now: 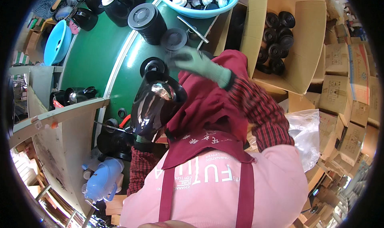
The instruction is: The person assembles black kettles by inserting a metal rod into the base, attaching a lid, and placing a white circular insert into the top. They handle each kettle one at a time, inspecting the interior and exterior before moving to the next unit.
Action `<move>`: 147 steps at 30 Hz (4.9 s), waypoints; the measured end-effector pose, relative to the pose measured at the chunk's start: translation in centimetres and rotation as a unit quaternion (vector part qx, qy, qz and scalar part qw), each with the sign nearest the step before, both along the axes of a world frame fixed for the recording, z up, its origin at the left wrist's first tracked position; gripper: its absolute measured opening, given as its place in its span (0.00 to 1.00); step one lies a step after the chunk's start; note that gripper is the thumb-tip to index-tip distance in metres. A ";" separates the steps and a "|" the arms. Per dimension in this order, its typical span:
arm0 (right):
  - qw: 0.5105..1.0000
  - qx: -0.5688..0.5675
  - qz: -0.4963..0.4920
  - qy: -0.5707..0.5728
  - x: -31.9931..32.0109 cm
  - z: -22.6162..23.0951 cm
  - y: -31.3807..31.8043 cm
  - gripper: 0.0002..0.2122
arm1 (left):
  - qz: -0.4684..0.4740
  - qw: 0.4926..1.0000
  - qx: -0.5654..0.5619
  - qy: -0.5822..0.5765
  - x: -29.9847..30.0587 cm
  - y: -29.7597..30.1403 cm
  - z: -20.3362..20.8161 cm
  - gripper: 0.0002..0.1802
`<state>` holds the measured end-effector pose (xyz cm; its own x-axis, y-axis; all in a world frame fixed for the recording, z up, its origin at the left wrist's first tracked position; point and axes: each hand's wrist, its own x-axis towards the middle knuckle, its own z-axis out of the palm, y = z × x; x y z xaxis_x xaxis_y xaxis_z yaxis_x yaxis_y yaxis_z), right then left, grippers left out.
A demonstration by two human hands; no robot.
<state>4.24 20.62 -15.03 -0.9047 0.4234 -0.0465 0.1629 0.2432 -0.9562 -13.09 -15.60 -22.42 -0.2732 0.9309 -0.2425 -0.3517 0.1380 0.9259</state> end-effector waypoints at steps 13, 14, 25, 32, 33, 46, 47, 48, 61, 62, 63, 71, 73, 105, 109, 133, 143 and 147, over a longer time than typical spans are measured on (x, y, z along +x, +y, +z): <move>0.835 0.407 -0.239 -0.285 -10.5 -9.2 4.5 0.53 | 0.088 0.994 -0.027 0.061 -0.3 0.1 1.5 0.27; 0.886 0.344 -0.259 -0.169 -8.8 -8.3 4.0 0.52 | 0.079 0.994 -0.027 0.065 -0.7 0.1 1.7 0.27; 0.963 -0.185 -0.051 0.190 5.9 5.2 -9.1 0.50 | -0.038 0.989 -0.014 0.144 0.0 2.7 2.1 0.29; 0.958 -0.174 -0.083 0.213 7.5 6.1 -10.0 0.48 | -0.079 0.975 -0.007 0.209 -0.5 3.6 1.8 0.30; 0.959 -0.172 -0.081 0.210 7.7 5.9 -10.0 0.47 | -0.082 0.972 -0.006 0.218 -0.7 3.4 1.7 0.30; 0.906 -0.352 -0.144 0.188 7.4 6.1 -10.1 0.38 | -0.063 0.887 0.035 0.457 -1.6 5.0 8.2 0.36; 0.892 -0.387 -0.147 0.180 7.5 4.5 -10.2 0.37 | -0.045 0.882 0.026 0.468 -1.2 7.3 12.0 0.38; 0.878 -0.419 -0.156 0.172 7.6 2.7 -10.4 0.36 | -0.051 0.863 0.033 0.501 -1.0 9.0 14.8 0.40; 0.766 -0.603 -0.140 0.174 10.6 1.2 -8.1 0.33 | -0.134 0.770 0.136 0.609 1.7 12.1 19.8 0.38; 0.853 -0.447 -0.159 0.218 10.2 1.2 -8.4 0.33 | -0.125 0.795 0.117 0.582 1.9 11.8 19.9 0.37; 0.870 -0.395 -0.147 0.256 10.2 1.6 -9.1 0.32 | -0.098 0.844 0.089 0.520 2.2 11.5 19.5 0.36; 0.948 -0.194 -0.068 0.245 10.4 3.7 -7.2 0.28 | -0.055 0.928 0.029 0.367 2.1 11.7 16.9 0.27; 0.950 -0.148 -0.073 0.263 10.6 4.8 -6.8 0.30 | -0.085 0.950 0.029 0.301 2.9 11.7 16.3 0.28; 0.805 -0.553 -0.140 0.164 9.1 1.8 -7.8 0.28 | -0.186 0.623 0.225 0.726 1.3 13.8 23.4 0.30; 0.847 -0.470 -0.188 0.162 10.6 7.5 -8.2 0.25 | -0.055 0.926 0.054 0.370 0.6 11.9 19.5 0.32; 0.831 -0.362 -0.274 0.322 10.1 2.9 -9.4 0.25 | -0.087 0.962 0.065 0.251 -6.5 11.0 2.0 0.35; 0.889 -0.216 -0.202 0.348 14.1 0.7 -10.7 0.33 | -0.132 0.955 0.003 0.264 6.0 16.0 22.1 0.46; 0.816 -0.398 -0.230 0.349 15.1 -0.3 -10.0 0.39 | 0.015 0.803 0.257 0.537 10.4 15.5 22.2 0.46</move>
